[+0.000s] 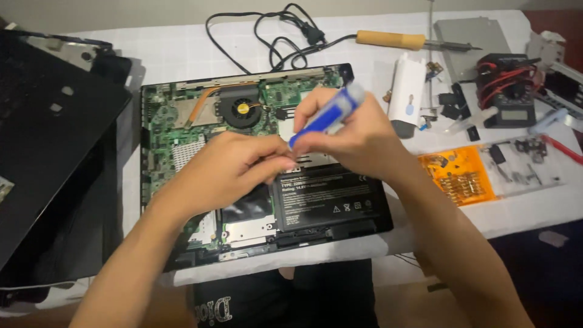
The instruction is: Disassembling a laptop using a screwdriver and prying tool to remove the casing and battery.
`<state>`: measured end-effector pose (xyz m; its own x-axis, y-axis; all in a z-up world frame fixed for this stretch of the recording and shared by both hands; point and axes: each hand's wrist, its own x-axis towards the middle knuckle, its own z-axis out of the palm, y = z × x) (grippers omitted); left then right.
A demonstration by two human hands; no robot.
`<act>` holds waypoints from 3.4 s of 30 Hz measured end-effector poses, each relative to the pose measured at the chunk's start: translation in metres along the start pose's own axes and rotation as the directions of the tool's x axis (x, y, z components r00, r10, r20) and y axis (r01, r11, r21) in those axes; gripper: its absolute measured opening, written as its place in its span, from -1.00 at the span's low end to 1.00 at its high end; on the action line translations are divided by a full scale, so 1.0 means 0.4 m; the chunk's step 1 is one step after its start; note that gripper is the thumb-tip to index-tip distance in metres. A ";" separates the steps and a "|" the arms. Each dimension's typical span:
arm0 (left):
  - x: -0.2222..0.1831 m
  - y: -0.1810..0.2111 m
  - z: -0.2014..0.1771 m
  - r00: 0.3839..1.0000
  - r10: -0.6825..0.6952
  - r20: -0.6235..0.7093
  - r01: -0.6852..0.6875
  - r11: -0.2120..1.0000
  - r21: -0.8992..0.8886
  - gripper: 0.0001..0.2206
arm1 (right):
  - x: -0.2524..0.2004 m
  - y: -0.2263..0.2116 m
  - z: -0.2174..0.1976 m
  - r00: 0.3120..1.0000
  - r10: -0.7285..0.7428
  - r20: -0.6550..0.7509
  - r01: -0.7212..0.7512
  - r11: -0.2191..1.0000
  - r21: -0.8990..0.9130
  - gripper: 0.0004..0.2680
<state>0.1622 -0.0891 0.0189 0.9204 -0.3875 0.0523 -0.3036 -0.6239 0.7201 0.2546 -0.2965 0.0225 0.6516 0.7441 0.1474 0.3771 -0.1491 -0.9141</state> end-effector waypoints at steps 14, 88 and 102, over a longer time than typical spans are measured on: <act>0.008 -0.058 0.042 0.951 -0.306 -0.047 0.306 0.909 0.282 -0.74 | -0.315 0.063 0.062 0.777 0.251 -0.577 -0.553 0.711 -0.435 -0.83; 0.023 -0.099 0.085 0.950 -0.291 -0.114 0.312 0.907 0.284 -0.72 | -0.154 -0.045 -0.204 0.786 -0.050 -0.617 -0.395 0.727 -0.562 -0.76; 0.031 -0.120 0.076 0.960 -0.262 0.096 0.209 0.903 0.375 -0.67 | 0.643 0.208 0.136 0.893 0.096 -0.440 -0.280 0.883 -0.376 -0.81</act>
<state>0.1805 -0.0847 -0.0359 0.9398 -0.2739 -0.2043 -0.1746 -0.8989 0.4020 0.4177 -0.0820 -0.0361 0.9075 0.3637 0.2103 0.3982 -0.5850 -0.7065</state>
